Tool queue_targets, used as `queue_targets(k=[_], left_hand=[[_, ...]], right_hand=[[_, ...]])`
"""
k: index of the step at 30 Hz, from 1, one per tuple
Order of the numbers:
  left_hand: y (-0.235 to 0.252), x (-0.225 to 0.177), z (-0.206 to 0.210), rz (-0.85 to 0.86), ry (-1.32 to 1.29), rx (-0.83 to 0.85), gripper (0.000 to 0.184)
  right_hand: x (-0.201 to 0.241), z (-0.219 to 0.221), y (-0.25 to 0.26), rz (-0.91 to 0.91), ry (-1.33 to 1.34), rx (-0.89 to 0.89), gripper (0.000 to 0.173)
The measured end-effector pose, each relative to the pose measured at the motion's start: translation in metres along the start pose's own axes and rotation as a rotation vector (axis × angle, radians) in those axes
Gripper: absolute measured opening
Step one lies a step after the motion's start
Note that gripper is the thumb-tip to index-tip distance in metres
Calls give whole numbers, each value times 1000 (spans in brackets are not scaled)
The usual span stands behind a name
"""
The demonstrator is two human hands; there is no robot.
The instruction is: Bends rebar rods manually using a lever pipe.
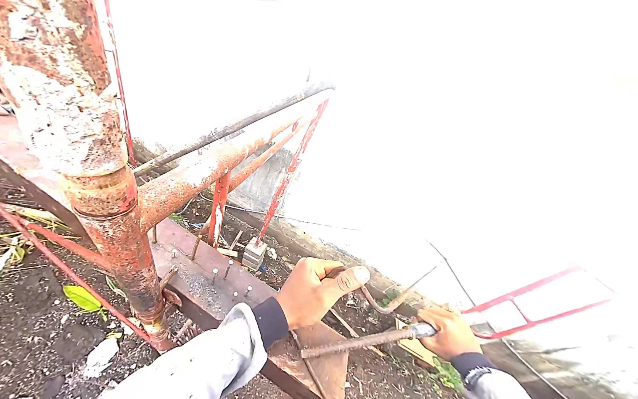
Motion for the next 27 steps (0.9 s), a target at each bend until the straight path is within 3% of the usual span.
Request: queue_targets(k=[5,10,20,27], left_hand=[[-1,-1,0,24,-12,-8,41],[-1,-1,1,31,1,-22,42],[-3,-3,-3,15,51,-8,42],[-3,-8,-6,-5,99,11,42]], right_hand=[[11,2,43,68,-13,234,25],[25,-4,68,203,-50,498,21],[31,-3,17,350,-5,327,17],[16,-11,19,372,27,455,29]])
Point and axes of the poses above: each hand's wrist, its own y-axis towards the middle knuckle, its own z-axis out of the palm, x = y × z, the point moved 2 cm from there along y, towards the middle knuckle, and after that the axes turned 1 degree about y, right-handed, at the moved point
